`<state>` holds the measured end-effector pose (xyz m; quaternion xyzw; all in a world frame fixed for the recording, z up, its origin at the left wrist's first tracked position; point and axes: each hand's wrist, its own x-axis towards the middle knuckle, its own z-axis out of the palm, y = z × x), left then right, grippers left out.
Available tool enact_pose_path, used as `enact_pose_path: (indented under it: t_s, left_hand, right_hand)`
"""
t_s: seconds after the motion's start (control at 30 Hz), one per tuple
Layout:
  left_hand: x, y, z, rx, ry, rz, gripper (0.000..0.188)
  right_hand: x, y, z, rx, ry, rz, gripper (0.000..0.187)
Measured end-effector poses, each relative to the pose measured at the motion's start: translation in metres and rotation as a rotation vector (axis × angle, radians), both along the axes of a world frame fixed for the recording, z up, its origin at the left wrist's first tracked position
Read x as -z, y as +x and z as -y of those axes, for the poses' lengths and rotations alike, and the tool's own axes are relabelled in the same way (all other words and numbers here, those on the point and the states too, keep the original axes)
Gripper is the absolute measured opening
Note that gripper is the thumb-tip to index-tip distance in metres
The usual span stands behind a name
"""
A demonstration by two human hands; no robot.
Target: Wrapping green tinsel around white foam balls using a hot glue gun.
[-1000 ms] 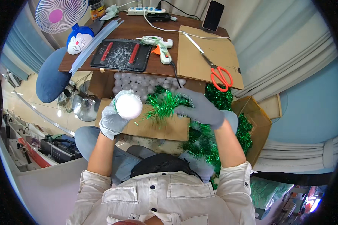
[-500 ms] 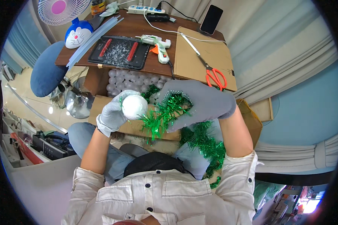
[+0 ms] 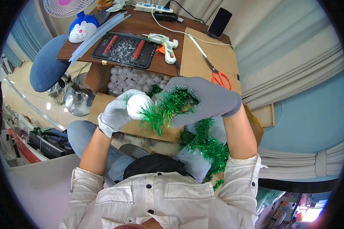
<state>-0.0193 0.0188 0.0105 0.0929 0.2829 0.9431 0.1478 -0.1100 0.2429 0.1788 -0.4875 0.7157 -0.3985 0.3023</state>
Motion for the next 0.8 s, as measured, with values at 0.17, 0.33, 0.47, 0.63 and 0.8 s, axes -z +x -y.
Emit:
enact_pose_path:
  t_s: [0.17, 0.33, 0.47, 0.63, 0.8]
  left_hand:
    - [-0.003, 0.001, 0.0, 0.018, -0.029, -0.004, 0.061]
    - [-0.005, 0.002, -0.002, 0.02, 0.061, -0.034, 0.05]
    - [-0.005, 0.002, 0.0, 0.045, 0.072, -0.078, 0.048]
    - [-0.003, 0.003, 0.002, 0.027, 0.028, -0.027, 0.048]
    - [0.0, 0.004, 0.003, 0.009, 0.059, 0.009, 0.049]
  right_hand:
    - [-0.012, 0.005, 0.003, 0.153, 0.145, 0.167, 0.029]
    - [-0.007, 0.01, 0.015, 0.196, 0.171, 0.052, 0.029]
    - [0.002, 0.014, 0.026, 0.195, 0.123, -0.07, 0.03]
    - [0.002, 0.021, 0.034, 0.24, 0.061, -0.231, 0.03]
    - [0.008, 0.026, 0.037, 0.302, 0.045, -0.265, 0.023]
